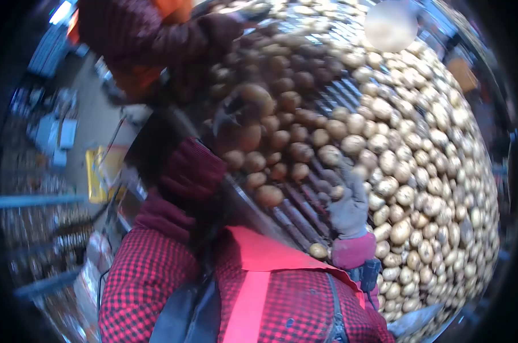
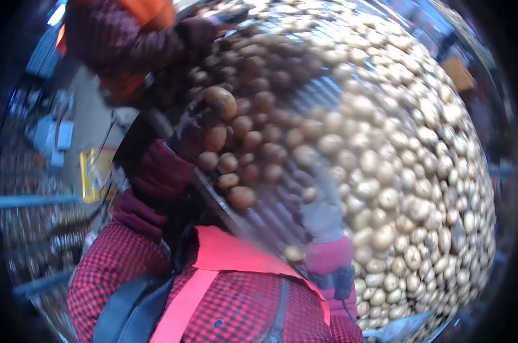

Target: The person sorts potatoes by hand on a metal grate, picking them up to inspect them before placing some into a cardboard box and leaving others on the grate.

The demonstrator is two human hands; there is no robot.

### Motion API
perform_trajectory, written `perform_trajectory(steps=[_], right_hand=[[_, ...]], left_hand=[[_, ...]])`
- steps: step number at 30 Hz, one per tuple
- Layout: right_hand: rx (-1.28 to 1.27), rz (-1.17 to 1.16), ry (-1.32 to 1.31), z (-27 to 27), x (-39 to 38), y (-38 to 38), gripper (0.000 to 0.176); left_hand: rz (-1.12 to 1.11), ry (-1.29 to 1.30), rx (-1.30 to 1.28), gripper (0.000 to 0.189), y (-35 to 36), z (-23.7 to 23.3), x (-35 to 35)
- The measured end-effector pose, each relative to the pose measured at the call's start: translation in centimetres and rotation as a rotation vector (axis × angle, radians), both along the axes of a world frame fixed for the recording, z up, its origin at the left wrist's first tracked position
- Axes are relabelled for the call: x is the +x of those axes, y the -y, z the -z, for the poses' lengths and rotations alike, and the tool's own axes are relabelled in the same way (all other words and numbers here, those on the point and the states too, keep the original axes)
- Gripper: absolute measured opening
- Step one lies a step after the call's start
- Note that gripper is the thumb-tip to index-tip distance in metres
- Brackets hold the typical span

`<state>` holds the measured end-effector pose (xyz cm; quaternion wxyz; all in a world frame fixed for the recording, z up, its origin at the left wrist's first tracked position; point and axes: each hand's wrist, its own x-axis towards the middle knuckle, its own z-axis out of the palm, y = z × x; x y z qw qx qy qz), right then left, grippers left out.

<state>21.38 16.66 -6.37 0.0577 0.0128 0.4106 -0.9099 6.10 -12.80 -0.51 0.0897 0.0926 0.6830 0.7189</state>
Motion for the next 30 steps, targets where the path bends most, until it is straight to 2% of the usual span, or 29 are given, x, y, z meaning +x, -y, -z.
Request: perform_trajectory(steps=[1, 2, 4, 5, 6, 7, 8, 9, 11, 12, 13, 15, 17, 20, 23, 25, 27, 29, 30], right_hand=[[0.057, 0.006, 0.022, -0.1, 0.0, -0.1, 0.056], [0.101, 0.029, 0.185, -0.6, -0.2, -0.1, 0.057], [0.134, 0.051, 0.412, -1.3, -0.4, -0.2, 0.061], [0.074, 0.014, 0.437, -1.4, -0.6, -0.7, 0.06], [0.015, -0.022, 0.463, -1.4, -0.8, -1.1, 0.06], [-0.166, -0.056, 0.469, -2.8, -1.4, 0.4, 0.059], [0.214, 0.091, 0.516, -4.3, -1.0, 2.1, 0.058], [0.151, 0.064, 0.479, -2.8, -1.1, 1.3, 0.058], [0.116, 0.078, 0.55, -4.1, -1.4, 2.7, 0.057], [0.174, 0.036, 0.496, -3.8, -1.3, 2.6, 0.057], [-0.025, -0.139, 0.402, -0.6, -1.9, -0.6, 0.056], [-0.092, -0.144, 0.431, -0.3, -2.1, -0.5, 0.056], [-0.245, -0.358, 0.326, 1.1, -2.6, -1.8, 0.055], [-0.364, -0.432, 0.306, 1.8, -3.1, -2.2, 0.055], [-0.305, -0.409, 0.315, 1.8, -3.1, -2.3, 0.055], [-0.27, -0.38, 0.314, 1.5, -3.0, -2.0, 0.055], [-0.261, -0.372, 0.318, 1.4, -3.0, -1.9, 0.055], [-0.273, -0.387, 0.328, 1.4, -3.2, -2.1, 0.054], [-0.233, -0.373, 0.353, 1.3, -3.2, -2.0, 0.055]], left_hand=[[0.021, 0.109, 0.15, 0.049, 2.1, 0.8, 2.2], [0.045, 0.209, 0.309, 0.05, 4.1, 2.3, 4.4], [-0.207, 0.29, 0.327, 0.038, 4.7, 1.1, 9.4], [-0.333, 0.324, 0.336, 0.031, 5.0, 0.6, 11.9], [-0.399, 0.378, 0.282, 0.034, 6.3, 1.7, 13.7], [-0.462, 0.432, 0.23, 0.037, 7.4, 2.4, 15.5], [-0.491, 0.467, 0.291, 0.049, 8.3, 3.0, 17.3], [-0.522, 0.468, 0.297, 0.052, 8.9, 3.1, 18.6], [-0.582, 0.473, 0.316, 0.057, 9.6, 3.6, 21.0], [-0.607, 0.449, 0.319, 0.058, 9.9, 3.8, 21.9], [-0.629, 0.427, 0.32, 0.059, 10.2, 3.8, 22.5], [-0.683, 0.393, 0.318, 0.06, 10.9, 4.3, 24.2], [-0.736, 0.366, 0.309, 0.057, 11.8, 5.7, 25.8], [-0.895, 0.265, 0.334, 0.064, 14.1, 8.2, 28.5], [-1.096, 0.334, 0.211, 0.059, 17.5, 8.9, 31.6], [-1.246, 0.262, 0.159, 0.056, 19.4, 9.7, 33.0], [-1.357, 0.347, 0.174, 0.055, 20.9, 9.9, 34.4], [-1.349, 0.404, 0.097, 0.062, 24.0, 11.4, 36.1], [-1.415, 0.379, -0.147, 0.066, 27.5, 14.9, 37.4]])
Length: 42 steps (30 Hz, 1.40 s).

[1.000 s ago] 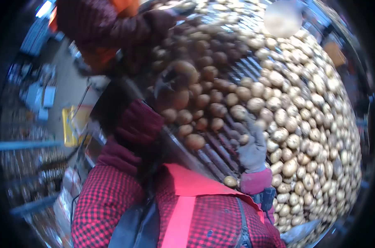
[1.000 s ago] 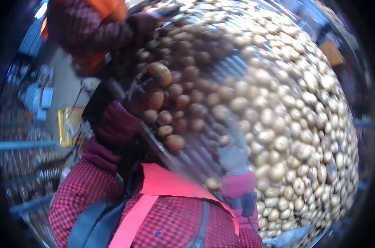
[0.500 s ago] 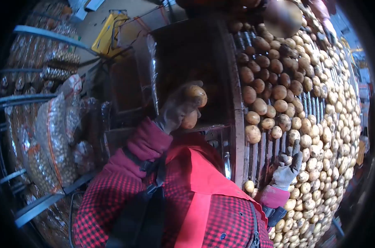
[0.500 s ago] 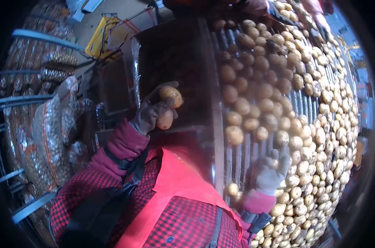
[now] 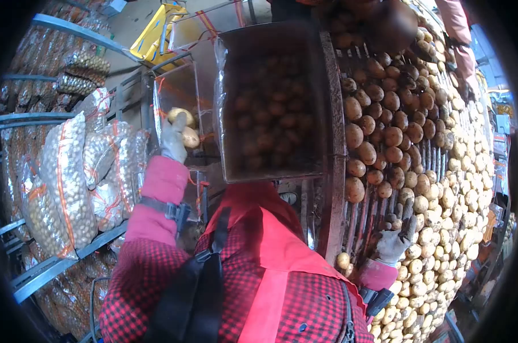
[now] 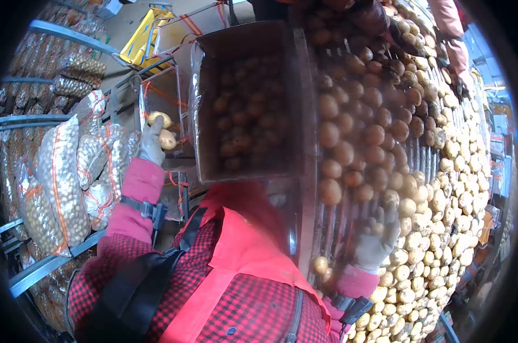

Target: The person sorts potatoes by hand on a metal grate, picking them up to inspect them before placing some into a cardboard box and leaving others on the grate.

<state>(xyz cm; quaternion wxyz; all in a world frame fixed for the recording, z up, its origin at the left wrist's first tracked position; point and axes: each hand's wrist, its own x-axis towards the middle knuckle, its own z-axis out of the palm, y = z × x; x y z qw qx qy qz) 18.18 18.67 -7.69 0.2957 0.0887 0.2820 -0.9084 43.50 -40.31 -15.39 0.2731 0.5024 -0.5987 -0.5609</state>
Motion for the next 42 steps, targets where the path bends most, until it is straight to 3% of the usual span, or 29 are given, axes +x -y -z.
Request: perform_trajectory(steps=[2, 3, 5, 7, 9, 11, 14, 16, 17, 18, 19, 20, 24, 25, 26, 27, 29, 30, 31, 32, 33, 35, 37, 42], right_hand=[[0.099, 0.045, 0.031, -0.5, 0.2, -0.1, 0.055], [0.105, -0.041, -0.064, 0.4, 0.0, -0.6, 0.057], [0.083, 0.074, 0.008, -1.6, 0.5, 1.9, 0.052], [0.095, 0.204, 0.185, -3.4, 0.8, 3.7, 0.052], [0.288, 0.199, 0.134, -3.9, 0.3, 4.2, 0.05], [0.289, 0.201, 0.119, -3.1, 0.3, 3.6, 0.049], [0.298, 0.191, 0.029, -4.5, 2.3, 2.5, 0.053], [0.401, 0.28, -0.145, -4.6, 4.8, 1.5, 0.052], [0.446, 0.314, -0.217, -4.7, 6.2, 0.8, 0.052], [0.478, 0.354, -0.268, -4.9, 7.6, -0.1, 0.051], [0.508, 0.403, -0.295, -5.2, 9.0, -1.0, 0.051], [0.527, 0.46, -0.285, -5.4, 10.6, -1.9, 0.05], [0.72, 0.78, -0.078, -6.5, 16.3, -5.2, 0.044], [0.777, 0.854, -0.02, -6.4, 17.5, -5.8, 0.043], [0.669, 0.89, 0.013, -7.9, 18.5, -5.7, 0.043], [0.544, 1.015, 0.153, -8.5, 19.1, -5.7, 0.042], [0.398, 1.088, 0.164, -8.9, 21.2, -5.9, 0.042], [0.42, 1.12, 0.212, -8.8, 22.3, -6.0, 0.042], [0.441, 1.151, 0.259, -8.7, 23.2, -6.0, 0.042], [0.442, 1.202, 0.268, -8.7, 24.1, -5.8, 0.041], [0.44, 1.247, 0.279, -8.7, 24.7, -5.4, 0.04], [0.448, 1.293, 0.31, -9.0, 25.3, -5.1, 0.038], [0.45, 1.295, 0.334, -8.9, 25.6, -5.2, 0.04], [0.524, 1.216, 0.351, -8.6, 24.1, -5.7, 0.046]], left_hand=[[0.04, 0.196, -0.245, 0.072, 4.0, 1.8, 0.6], [0.087, 0.176, -0.321, 0.073, 4.9, 2.1, 0.0], [0.159, 0.042, -0.478, 0.075, 7.2, 4.1, -1.5], [0.288, 0.17, -0.794, 0.072, 7.9, 4.7, -3.6], [0.34, -0.047, -0.404, 0.064, 2.2, -0.3, -8.9], [0.609, 0.408, -0.863, 0.061, -1.4, -5.6, -12.9], [0.733, 0.12, -0.742, 0.054, -9.7, -9.0, -18.5], [1.0, -0.107, -1.149, 0.05, -14.1, -10.5, -21.4], [1.115, -0.06, -1.069, 0.054, -17.3, -12.1, -22.3], [1.281, -0.222, -0.841, 0.056, -20.2, -12.5, -23.3], [1.467, -0.377, -0.811, 0.054, -23.2, -14.4, -24.2], [1.623, -0.454, -0.937, 0.053, -25.7, -14.9, -25.1], [2.405, -0.671, -0.87, 0.072, -36.9, -17.7, -24.8], [2.471, -0.824, -0.882, 0.071, -39.4, -16.7, -24.0], [2.542, -0.914, -0.949, 0.071, -41.9, -15.9, -23.3], [2.548, -0.937, -1.073, 0.075, -44.0, -16.2, -22.6], [2.615, -1.14, -1.036, 0.08, -48.8, -14.9, -22.9], [2.563, -1.098, -1.219, 0.079, -50.6, -15.5, -23.3], [2.494, -1.055, -1.399, 0.079, -52.5, -16.1, -24.0], [2.424, -1.085, -1.264, 0.076, -54.8, -14.4, -25.0], [2.171, -1.193, -1.375, 0.068, -56.4, -14.6, -26.2], [2.196, -1.017, -1.303, 0.058, -59.9, -15.2, -28.1], [2.181, -0.664, -1.408, 0.052, -62.5, -14.9, -29.4], [2.145, -0.77, -1.497, 0.044, -61.7, -11.1, -30.6]])
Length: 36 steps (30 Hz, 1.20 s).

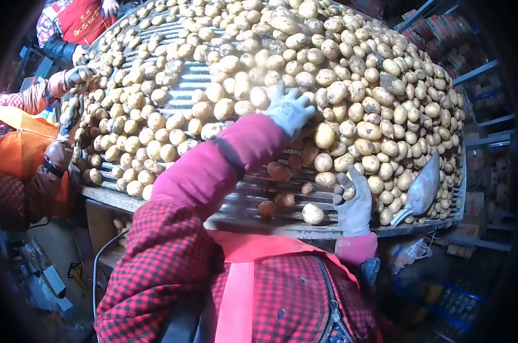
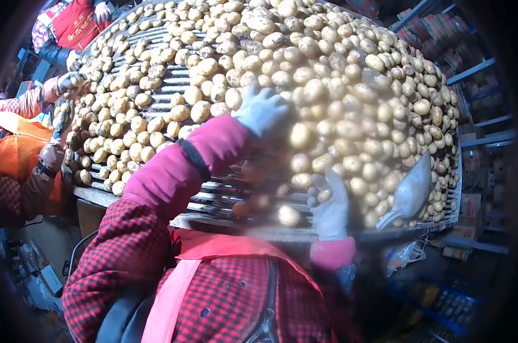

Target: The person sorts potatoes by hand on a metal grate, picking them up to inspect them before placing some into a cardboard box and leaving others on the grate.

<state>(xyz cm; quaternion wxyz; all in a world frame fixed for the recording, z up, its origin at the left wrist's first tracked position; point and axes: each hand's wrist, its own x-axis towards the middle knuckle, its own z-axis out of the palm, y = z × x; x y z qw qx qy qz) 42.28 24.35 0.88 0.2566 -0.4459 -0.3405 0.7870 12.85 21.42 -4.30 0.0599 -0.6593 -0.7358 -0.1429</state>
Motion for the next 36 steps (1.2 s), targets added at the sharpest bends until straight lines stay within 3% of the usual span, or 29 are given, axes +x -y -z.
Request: perform_trajectory(steps=[2, 6, 9, 11, 13, 15, 22, 25, 27, 29, 31, 36], right_hand=[[-0.047, -0.034, -0.056, 0.1, -1.4, -0.9, 0.047], [0.024, -0.153, -0.074, 0.3, -4.1, -1.0, 0.049], [-0.041, -0.224, -0.134, 0.4, -5.7, -1.0, 0.043], [-0.107, -0.283, -0.145, 1.1, -6.9, -1.3, 0.043], [-0.122, -0.331, -0.134, 2.0, -7.8, -1.0, 0.043], [-0.094, -0.38, -0.076, 2.5, -8.9, -0.6, 0.046], [-0.074, -0.523, -0.049, 3.5, -10.7, -0.2, 0.054], [-0.152, -0.528, -0.029, 3.7, -10.9, -0.2, 0.055], [-0.205, -0.525, -0.048, 3.6, -11.0, -0.2, 0.057], [-0.206, -0.541, -0.051, 4.0, -10.9, -0.3, 0.058], [-0.197, -0.557, -0.054, 4.3, -10.9, -0.5, 0.059], [-0.197, -0.548, -0.032, 4.8, -10.9, -0.7, 0.056]], left_hand=[[0.017, -0.059, 0.003, 0.039, 2.6, -0.9, 0.6], [-0.182, 0.152, -0.142, 0.038, 7.4, -2.3, -0.7], [-0.219, 0.051, -0.077, 0.041, 12.7, -1.7, -3.6], [-0.277, 0.038, 0.035, 0.046, 16.2, -1.5, -5.0], [-0.443, 0.009, -0.147, 0.062, 19.0, -2.5, -6.5], [-0.55, 0.051, -0.117, 0.067, 21.3, -1.6, -8.7], [-0.867, 0.1, -0.175, 0.066, 23.2, -0.1, -14.1], [-0.728, -0.209, -0.118, 0.068, 20.3, -1.0, -13.1], [-0.442, -0.038, 0.087, 0.061, 17.3, -2.4, -12.2], [-0.263, 0.212, 0.008, 0.049, 13.8, -3.2, -11.6], [-0.284, 0.25, -0.187, 0.04, 10.8, -5.2, -11.2], [-0.345, 0.281, -0.293, 0.035, 10.3, -4.0, -12.0]])
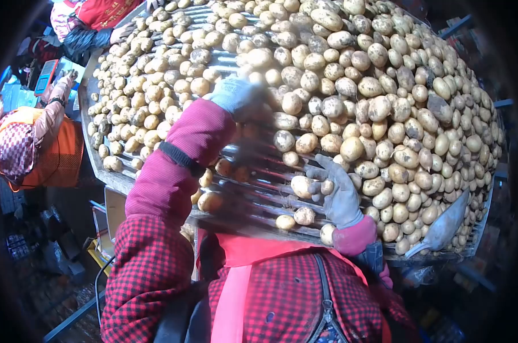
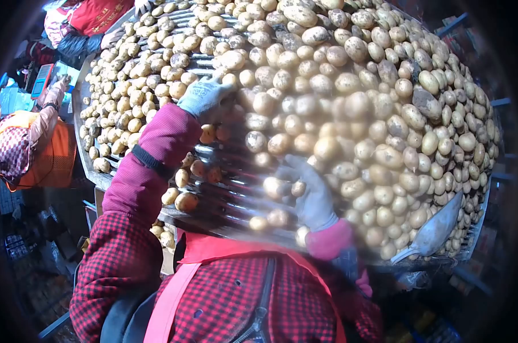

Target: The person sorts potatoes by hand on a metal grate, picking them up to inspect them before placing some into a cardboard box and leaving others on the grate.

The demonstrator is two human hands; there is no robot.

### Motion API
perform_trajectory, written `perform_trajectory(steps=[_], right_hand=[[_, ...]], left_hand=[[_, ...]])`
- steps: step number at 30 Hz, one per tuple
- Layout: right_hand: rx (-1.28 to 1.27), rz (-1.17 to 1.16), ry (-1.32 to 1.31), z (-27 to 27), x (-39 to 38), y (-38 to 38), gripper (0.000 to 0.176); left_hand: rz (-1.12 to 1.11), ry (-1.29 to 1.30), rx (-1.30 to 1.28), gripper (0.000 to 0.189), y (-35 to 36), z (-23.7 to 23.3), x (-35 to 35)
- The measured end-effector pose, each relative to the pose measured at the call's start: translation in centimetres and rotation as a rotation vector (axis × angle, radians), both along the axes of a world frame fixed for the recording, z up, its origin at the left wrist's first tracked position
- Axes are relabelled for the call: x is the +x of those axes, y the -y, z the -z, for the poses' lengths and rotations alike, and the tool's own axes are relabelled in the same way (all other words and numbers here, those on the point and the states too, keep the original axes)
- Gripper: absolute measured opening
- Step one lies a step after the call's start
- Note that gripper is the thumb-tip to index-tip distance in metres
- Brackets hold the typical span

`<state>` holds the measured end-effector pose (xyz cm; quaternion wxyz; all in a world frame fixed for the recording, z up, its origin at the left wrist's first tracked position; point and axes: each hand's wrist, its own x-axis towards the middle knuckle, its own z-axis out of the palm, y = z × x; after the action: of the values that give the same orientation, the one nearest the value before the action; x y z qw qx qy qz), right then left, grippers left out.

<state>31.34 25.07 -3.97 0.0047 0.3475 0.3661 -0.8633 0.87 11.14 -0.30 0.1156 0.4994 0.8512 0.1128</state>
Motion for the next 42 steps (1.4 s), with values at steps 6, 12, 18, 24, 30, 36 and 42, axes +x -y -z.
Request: perform_trajectory(steps=[6, 12, 18, 24, 30, 36, 42], right_hand=[[0.015, 0.002, 0.04, -1.6, -0.3, 0.5, 0.041], [-0.01, -0.015, 0.031, -1.4, -0.2, 0.5, 0.042], [-0.074, -0.028, 0.019, -0.9, -0.1, -0.1, 0.042], [-0.162, -0.035, 0.066, -1.4, -0.4, -0.2, 0.046], [-0.122, -0.061, 0.069, -1.3, -0.5, -0.3, 0.05], [-0.147, -0.078, 0.002, -0.7, -0.1, -0.2, 0.049], [-0.135, -0.044, 0.0, -1.3, -0.1, 0.1, 0.051]], left_hand=[[0.068, 0.097, -0.115, 0.04, 1.1, 0.6, 2.1], [0.191, -0.074, 0.113, 0.041, 3.3, 3.3, 4.0], [0.2, 0.058, 0.022, 0.03, 3.5, 0.9, 4.6], [-0.101, -0.12, 0.292, 0.044, -1.5, -0.9, -3.1], [0.027, 0.007, -0.104, 0.045, -7.2, -0.1, -7.8], [-0.069, -0.108, -0.16, 0.03, -8.3, 0.2, -8.3], [0.039, -0.129, -0.206, 0.02, -6.0, 0.7, -6.7]])
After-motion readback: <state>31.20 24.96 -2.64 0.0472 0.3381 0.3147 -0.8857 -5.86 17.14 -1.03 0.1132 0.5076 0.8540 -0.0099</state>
